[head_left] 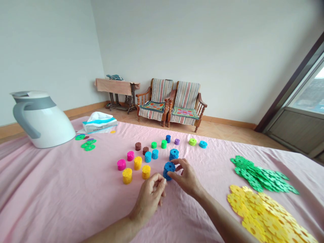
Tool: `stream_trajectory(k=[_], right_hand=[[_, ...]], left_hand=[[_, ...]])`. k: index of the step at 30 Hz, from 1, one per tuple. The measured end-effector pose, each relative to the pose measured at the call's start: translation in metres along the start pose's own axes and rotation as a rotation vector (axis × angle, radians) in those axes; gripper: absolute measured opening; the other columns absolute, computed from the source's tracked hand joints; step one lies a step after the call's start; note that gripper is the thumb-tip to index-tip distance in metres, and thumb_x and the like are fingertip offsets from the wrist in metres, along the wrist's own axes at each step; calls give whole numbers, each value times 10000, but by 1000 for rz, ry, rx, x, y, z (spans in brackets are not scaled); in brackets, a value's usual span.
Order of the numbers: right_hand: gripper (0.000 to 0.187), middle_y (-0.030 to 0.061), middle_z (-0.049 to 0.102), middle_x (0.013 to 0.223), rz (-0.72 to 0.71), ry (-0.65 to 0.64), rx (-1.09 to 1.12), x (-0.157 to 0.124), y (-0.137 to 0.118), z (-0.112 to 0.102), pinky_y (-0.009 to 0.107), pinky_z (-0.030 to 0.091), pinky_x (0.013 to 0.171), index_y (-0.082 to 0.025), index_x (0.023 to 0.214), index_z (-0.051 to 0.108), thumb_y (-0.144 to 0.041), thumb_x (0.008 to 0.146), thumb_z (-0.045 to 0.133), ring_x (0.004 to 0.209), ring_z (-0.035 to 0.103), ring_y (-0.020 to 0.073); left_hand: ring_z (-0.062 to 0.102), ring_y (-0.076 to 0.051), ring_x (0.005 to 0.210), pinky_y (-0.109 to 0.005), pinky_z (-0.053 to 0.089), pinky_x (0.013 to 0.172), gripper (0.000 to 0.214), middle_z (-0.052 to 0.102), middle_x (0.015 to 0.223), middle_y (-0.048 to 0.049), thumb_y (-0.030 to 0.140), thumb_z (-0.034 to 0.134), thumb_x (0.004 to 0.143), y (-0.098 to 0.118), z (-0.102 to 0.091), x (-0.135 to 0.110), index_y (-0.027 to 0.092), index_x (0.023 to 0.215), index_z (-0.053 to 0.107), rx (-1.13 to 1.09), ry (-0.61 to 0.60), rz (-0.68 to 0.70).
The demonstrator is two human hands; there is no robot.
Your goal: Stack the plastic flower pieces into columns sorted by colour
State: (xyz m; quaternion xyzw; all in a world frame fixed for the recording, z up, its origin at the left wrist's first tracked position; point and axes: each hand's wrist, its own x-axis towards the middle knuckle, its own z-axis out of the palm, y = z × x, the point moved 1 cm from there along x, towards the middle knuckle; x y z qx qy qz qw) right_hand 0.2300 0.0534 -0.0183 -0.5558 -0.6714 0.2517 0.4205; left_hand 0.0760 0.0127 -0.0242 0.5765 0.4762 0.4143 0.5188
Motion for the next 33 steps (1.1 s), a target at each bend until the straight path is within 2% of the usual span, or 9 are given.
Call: stream_trajectory(k=[5, 11, 23, 33], right_hand=[[309, 81, 660, 940, 3, 8, 44, -2, 3, -7, 279, 486, 646, -161, 1036, 612, -275, 760, 533, 767, 629, 168], [397, 94, 691, 993, -65, 2, 15, -6, 7, -6, 328, 488, 813, -142, 1117, 596, -131, 760, 420, 905, 642, 190], [437, 105, 657, 1104, -110, -15, -189, -16, 2, -2, 350, 468, 879, -132, 1203, 556, -144, 795, 400, 1008, 609, 212], [444, 87, 663, 1091, -111, -7, -168, -18, 0, -1, 351, 466, 878, -153, 1191, 560, -132, 765, 435, 995, 611, 212]], left_hand=[[409, -48, 357, -127, 281, 314, 294, 489, 553, 58, 469, 451, 820, 0, 1, -1, 187, 737, 444, -1, 14, -4], [410, -49, 360, -124, 274, 313, 283, 484, 555, 58, 460, 473, 810, 3, 1, -1, 190, 731, 441, -14, 27, -11], [411, -53, 359, -130, 278, 309, 288, 487, 551, 56, 463, 468, 810, 2, 1, -1, 191, 722, 440, -2, 10, -4], [406, -54, 355, -133, 275, 308, 296, 481, 542, 59, 474, 484, 798, 2, 1, -1, 194, 713, 440, -18, 14, -8]])
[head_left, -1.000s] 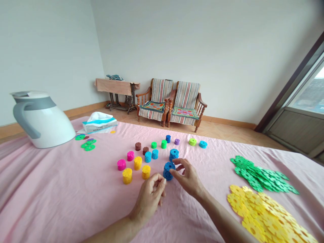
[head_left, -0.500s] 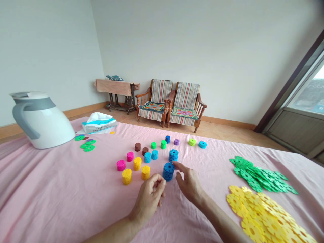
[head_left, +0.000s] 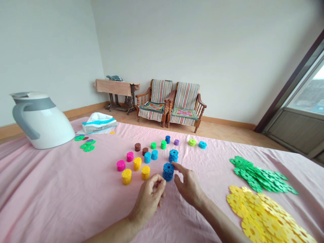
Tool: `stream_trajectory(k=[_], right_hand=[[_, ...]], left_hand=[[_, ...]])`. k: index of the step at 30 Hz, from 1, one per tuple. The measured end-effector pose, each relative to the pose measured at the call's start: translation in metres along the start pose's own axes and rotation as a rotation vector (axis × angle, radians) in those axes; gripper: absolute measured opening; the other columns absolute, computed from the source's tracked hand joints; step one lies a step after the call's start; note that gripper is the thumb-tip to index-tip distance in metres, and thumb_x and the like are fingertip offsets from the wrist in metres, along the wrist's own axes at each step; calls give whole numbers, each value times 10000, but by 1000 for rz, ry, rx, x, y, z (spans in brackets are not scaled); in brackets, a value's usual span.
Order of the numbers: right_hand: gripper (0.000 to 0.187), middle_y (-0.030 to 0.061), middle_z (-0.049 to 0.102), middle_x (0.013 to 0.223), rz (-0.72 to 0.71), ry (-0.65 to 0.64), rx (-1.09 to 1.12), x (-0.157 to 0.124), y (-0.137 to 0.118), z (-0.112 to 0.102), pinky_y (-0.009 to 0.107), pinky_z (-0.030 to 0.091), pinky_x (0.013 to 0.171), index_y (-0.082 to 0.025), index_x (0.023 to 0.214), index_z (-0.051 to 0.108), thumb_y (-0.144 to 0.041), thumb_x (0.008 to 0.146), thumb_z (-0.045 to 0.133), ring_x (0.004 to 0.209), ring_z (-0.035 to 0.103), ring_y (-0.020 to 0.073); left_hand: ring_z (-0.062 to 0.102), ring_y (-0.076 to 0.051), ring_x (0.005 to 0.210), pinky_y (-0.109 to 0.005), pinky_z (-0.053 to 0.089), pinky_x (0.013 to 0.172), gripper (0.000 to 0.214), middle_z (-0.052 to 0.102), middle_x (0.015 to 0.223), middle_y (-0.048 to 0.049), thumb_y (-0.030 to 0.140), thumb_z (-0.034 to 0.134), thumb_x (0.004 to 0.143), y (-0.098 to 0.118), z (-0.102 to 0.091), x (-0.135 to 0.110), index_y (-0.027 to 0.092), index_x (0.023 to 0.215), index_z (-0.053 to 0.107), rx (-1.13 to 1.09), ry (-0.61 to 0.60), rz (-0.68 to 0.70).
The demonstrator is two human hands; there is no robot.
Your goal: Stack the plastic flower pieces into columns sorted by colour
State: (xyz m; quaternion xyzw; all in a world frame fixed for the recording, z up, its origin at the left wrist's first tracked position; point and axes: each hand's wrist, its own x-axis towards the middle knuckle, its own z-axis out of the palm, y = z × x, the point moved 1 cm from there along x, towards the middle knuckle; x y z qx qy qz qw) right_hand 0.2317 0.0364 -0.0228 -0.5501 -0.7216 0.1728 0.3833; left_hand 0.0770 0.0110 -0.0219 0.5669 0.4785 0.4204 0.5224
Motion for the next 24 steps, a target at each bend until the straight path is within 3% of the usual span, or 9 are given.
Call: stream_trajectory(k=[6, 9, 11, 13, 15, 18, 24], right_hand=[[401, 74, 676, 1018, 10, 45, 13, 3, 2, -1, 283, 471, 800, -162, 1137, 571, -148, 766, 419, 909, 630, 177], [233, 37, 670, 704, 101, 62, -113, 1, 9, -10, 236, 425, 589, -167, 868, 624, -190, 797, 404, 631, 610, 146], [250, 14, 593, 538, 128, 20, -283, -7, 15, -18, 237, 323, 496, -186, 657, 574, -243, 825, 398, 500, 537, 132], [296, 11, 561, 502, 89, -70, -422, -20, 20, -24, 250, 244, 476, -195, 578, 512, -273, 839, 399, 475, 504, 127], [267, 10, 567, 522, 45, -132, -500, -36, 23, -27, 257, 215, 483, -198, 605, 495, -255, 845, 395, 488, 505, 126], [196, 14, 590, 595, 14, -86, -559, -54, 25, -24, 256, 236, 524, -197, 680, 483, -212, 850, 386, 554, 531, 134], [144, 10, 586, 631, -47, 6, -583, -61, 22, -14, 263, 247, 563, -198, 710, 471, -164, 834, 408, 594, 534, 146]], left_hand=[[408, -56, 357, -137, 284, 321, 272, 487, 542, 57, 446, 471, 816, 1, -1, 1, 194, 719, 444, 19, 1, 18], [413, -59, 365, -146, 296, 337, 254, 492, 551, 52, 417, 463, 829, -2, -1, 1, 192, 712, 442, 34, -20, 40], [414, -62, 377, -157, 310, 353, 219, 502, 574, 44, 375, 447, 845, -4, -1, 0, 189, 731, 463, 71, -64, 82], [431, -70, 408, -169, 332, 387, 145, 528, 614, 29, 284, 431, 850, -5, 0, -3, 185, 776, 506, 161, -113, 154], [477, -87, 476, -182, 360, 446, 140, 568, 669, 7, 149, 411, 815, -3, 1, -7, 182, 809, 547, 292, -153, 245], [539, -117, 608, -198, 389, 556, 261, 597, 698, -5, 2, 370, 703, 2, 4, -12, 179, 736, 560, 481, -229, 383], [531, -117, 637, -206, 368, 606, 259, 565, 669, 23, -34, 356, 626, 2, 10, -17, 186, 669, 484, 691, -320, 533]])
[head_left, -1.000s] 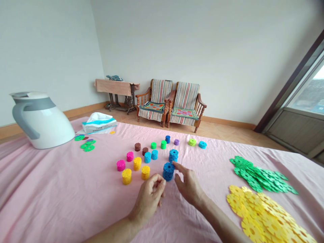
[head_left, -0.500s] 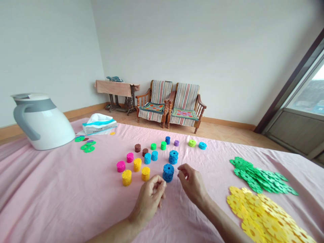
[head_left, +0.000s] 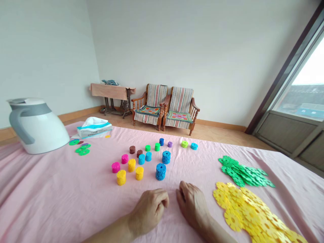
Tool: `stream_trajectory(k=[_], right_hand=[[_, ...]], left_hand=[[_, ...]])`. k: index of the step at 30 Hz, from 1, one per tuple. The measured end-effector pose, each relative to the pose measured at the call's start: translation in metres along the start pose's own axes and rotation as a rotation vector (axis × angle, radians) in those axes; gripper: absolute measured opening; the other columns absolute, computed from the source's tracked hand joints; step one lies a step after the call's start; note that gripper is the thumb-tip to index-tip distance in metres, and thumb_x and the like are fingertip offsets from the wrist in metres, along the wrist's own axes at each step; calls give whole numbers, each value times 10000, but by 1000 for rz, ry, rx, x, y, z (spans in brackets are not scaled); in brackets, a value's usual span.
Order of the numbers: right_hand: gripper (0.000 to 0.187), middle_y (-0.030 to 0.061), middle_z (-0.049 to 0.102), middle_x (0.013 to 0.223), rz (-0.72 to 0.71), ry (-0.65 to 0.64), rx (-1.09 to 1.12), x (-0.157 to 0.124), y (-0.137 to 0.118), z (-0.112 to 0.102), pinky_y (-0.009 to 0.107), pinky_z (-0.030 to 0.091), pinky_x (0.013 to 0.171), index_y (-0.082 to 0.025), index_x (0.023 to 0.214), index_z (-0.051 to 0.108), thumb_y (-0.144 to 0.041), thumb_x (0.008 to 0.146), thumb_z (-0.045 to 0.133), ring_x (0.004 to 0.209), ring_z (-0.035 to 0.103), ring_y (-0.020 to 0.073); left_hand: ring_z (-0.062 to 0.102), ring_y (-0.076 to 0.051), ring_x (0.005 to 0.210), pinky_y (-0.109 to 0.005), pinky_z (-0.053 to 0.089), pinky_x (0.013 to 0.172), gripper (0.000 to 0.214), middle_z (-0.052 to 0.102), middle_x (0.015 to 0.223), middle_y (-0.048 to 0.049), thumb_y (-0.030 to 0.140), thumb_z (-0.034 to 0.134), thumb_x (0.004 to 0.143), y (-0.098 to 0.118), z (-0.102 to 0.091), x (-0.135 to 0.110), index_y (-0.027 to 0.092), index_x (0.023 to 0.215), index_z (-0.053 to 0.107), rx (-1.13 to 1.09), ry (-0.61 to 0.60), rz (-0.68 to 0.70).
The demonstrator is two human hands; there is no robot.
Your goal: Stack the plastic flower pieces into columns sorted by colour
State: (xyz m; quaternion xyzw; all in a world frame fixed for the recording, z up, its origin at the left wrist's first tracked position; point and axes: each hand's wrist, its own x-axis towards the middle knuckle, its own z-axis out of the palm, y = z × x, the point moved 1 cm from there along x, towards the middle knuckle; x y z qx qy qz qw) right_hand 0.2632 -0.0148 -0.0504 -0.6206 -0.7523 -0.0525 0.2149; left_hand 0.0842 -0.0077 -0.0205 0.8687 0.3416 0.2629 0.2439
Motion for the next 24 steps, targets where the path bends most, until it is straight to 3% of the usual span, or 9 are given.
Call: stream_trajectory(k=[5, 13, 24], right_hand=[[142, 4, 589, 626, 1, 20, 10, 0, 2, -1, 263, 233, 553, -195, 700, 466, -171, 833, 422, 586, 536, 141], [150, 11, 607, 638, -35, 29, 40, -1, 5, -4, 251, 240, 549, -189, 706, 476, -191, 839, 406, 593, 549, 134], [158, 31, 642, 679, -61, 38, 7, -2, 4, -10, 246, 254, 549, -181, 761, 510, -209, 855, 385, 614, 570, 135]], left_hand=[[485, -109, 600, -211, 329, 570, 210, 511, 638, 33, -22, 384, 633, -1, 6, -3, 188, 643, 398, 165, -20, 78], [501, -126, 655, -244, 321, 575, 155, 532, 725, 27, 47, 439, 744, 5, 14, -9, 199, 717, 427, 472, -3, 183], [513, -142, 671, -244, 366, 594, 151, 540, 733, 12, 65, 426, 799, 14, 13, -9, 192, 720, 447, 595, 13, 157]])
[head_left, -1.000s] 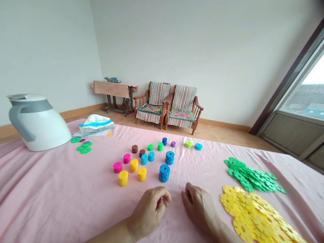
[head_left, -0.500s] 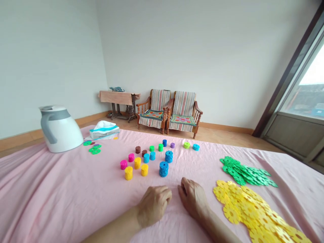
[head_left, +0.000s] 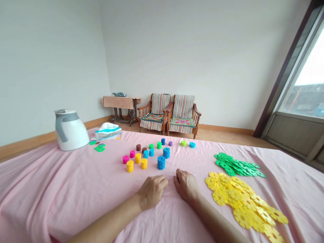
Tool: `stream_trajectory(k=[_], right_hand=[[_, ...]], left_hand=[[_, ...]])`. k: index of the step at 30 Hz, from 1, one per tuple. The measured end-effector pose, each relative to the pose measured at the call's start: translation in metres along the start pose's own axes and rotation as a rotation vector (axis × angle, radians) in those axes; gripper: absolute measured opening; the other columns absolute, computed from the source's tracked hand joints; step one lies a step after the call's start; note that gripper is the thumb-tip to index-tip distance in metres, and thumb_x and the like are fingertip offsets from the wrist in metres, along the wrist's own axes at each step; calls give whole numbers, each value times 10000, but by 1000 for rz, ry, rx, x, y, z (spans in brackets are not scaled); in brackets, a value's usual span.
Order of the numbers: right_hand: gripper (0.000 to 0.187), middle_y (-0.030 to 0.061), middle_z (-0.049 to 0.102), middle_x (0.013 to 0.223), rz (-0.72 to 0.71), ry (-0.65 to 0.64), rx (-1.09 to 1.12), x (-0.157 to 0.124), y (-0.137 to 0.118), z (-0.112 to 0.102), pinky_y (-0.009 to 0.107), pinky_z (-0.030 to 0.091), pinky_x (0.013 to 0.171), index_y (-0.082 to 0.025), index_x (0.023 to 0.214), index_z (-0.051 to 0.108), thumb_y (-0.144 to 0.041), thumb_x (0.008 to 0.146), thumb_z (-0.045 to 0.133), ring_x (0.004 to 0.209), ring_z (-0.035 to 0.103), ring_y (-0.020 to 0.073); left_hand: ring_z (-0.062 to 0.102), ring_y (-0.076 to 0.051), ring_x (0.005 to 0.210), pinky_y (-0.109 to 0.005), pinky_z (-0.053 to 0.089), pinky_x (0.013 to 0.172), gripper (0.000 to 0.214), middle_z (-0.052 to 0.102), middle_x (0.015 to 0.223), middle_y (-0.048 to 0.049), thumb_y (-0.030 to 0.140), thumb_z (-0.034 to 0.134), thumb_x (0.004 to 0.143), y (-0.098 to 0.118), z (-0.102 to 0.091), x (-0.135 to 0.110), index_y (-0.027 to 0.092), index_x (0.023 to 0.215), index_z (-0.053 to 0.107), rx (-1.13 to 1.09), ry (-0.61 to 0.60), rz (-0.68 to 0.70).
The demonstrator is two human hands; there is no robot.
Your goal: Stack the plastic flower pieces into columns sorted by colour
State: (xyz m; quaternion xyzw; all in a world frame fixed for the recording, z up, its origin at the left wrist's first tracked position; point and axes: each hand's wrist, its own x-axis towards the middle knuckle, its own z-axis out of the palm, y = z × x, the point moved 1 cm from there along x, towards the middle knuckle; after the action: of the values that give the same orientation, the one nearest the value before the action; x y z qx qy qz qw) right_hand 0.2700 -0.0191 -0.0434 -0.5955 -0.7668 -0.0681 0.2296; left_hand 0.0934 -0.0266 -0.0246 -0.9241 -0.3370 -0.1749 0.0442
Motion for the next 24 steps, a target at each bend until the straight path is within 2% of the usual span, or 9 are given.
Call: stream_trajectory(k=[10, 15, 18, 21, 24], right_hand=[[127, 79, 654, 780, 43, -31, -39, 2, -6, -2, 264, 337, 620, -174, 851, 528, -195, 840, 402, 696, 585, 176], [87, 45, 634, 786, 28, -18, 9, -9, 0, -12, 247, 366, 656, -177, 861, 522, -243, 812, 495, 733, 574, 160], [163, 40, 613, 848, 16, 32, 50, -28, 14, -32, 235, 374, 660, -181, 928, 510, -320, 858, 462, 755, 560, 144], [193, 51, 591, 836, 59, 216, 83, -52, 43, -57, 265, 372, 692, -180, 875, 519, -348, 881, 423, 766, 539, 161], [242, 66, 597, 845, 218, 242, -7, -72, 82, -78, 293, 370, 729, -175, 861, 537, -372, 886, 398, 806, 538, 183]], left_hand=[[507, -154, 665, -257, 348, 596, 194, 543, 727, -7, 39, 370, 802, -3, 3, 2, 185, 705, 452, 9, 24, -40], [505, -150, 645, -256, 334, 584, 202, 543, 717, -8, 32, 357, 788, -3, 1, 2, 186, 693, 446, 9, 26, -49], [504, -141, 636, -248, 329, 579, 197, 541, 707, -1, 37, 360, 784, -2, -2, 2, 186, 682, 439, 0, 27, -49], [499, -130, 624, -241, 324, 570, 195, 532, 694, 9, 34, 364, 773, -2, -2, 2, 185, 668, 430, -14, 22, -47], [487, -123, 609, -235, 318, 562, 203, 522, 683, 15, 24, 351, 768, -3, -1, 3, 183, 664, 422, -23, 18, -50]])
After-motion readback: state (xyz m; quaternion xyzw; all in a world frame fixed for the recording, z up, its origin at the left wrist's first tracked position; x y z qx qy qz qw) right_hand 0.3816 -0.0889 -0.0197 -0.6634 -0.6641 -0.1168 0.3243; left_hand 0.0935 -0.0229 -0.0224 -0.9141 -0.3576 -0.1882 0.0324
